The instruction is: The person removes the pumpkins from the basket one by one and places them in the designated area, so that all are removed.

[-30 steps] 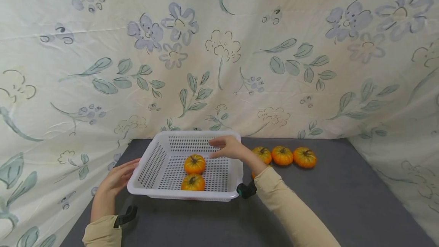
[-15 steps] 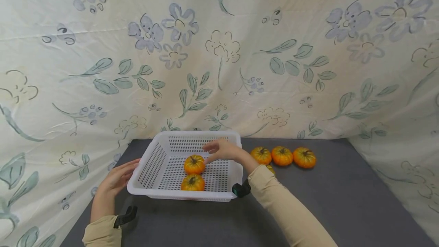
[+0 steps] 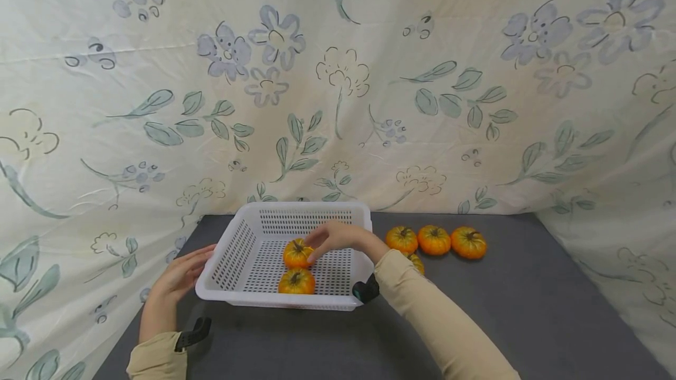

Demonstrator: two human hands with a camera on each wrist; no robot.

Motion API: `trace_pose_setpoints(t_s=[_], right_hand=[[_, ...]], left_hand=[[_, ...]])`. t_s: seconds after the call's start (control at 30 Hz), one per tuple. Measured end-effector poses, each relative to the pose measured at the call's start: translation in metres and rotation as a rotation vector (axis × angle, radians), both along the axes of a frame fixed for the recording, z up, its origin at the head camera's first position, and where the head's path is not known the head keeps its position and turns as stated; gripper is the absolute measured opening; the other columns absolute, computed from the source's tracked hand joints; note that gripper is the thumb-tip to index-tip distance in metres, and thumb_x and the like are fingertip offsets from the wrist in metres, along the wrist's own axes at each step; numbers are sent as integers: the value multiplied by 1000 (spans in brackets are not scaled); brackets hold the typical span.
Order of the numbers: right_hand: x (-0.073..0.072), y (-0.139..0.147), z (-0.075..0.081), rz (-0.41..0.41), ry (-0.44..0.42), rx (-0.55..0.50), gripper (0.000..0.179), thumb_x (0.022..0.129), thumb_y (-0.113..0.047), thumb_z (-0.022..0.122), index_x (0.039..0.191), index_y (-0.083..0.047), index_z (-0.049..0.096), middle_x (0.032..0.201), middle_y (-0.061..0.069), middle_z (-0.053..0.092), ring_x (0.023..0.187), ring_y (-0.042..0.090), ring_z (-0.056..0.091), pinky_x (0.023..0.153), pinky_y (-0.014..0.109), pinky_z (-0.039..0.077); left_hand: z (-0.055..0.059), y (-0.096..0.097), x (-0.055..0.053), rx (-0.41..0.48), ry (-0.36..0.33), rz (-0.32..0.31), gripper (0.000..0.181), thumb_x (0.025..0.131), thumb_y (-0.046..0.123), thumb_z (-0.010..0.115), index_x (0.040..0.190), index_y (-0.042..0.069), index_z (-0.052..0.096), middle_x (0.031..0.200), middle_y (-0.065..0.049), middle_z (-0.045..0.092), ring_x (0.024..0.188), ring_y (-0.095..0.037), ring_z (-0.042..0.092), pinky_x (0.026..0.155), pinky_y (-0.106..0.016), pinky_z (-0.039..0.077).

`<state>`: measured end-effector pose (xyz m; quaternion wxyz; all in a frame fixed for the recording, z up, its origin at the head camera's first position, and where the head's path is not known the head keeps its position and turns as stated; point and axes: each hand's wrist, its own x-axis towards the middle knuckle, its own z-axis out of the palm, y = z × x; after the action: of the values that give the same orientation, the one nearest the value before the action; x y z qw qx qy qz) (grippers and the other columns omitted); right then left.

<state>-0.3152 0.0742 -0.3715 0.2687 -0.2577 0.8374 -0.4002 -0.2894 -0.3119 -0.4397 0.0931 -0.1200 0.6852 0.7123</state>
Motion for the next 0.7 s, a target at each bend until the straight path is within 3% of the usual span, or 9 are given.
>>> trace_pose_setpoints(t_s=[0.33, 0.7], right_hand=[[-5, -8, -9, 113, -55, -4, 49, 88, -17, 72, 133, -3, 59, 136, 13, 60, 127, 28, 57, 104, 42, 46], [-5, -18, -10, 129, -144, 17, 48, 90, -14, 69, 134, -2, 57, 138, 14, 58, 130, 26, 55, 106, 41, 44]], left_hand=[[-1, 0, -2, -5, 2, 0, 31, 90, 30, 71, 120, 26, 68, 97, 19, 68, 97, -6, 64, 82, -27, 52], [0, 1, -2, 3, 4, -5, 26, 90, 29, 70, 116, 27, 69, 96, 19, 68, 96, -5, 64, 82, -27, 52]])
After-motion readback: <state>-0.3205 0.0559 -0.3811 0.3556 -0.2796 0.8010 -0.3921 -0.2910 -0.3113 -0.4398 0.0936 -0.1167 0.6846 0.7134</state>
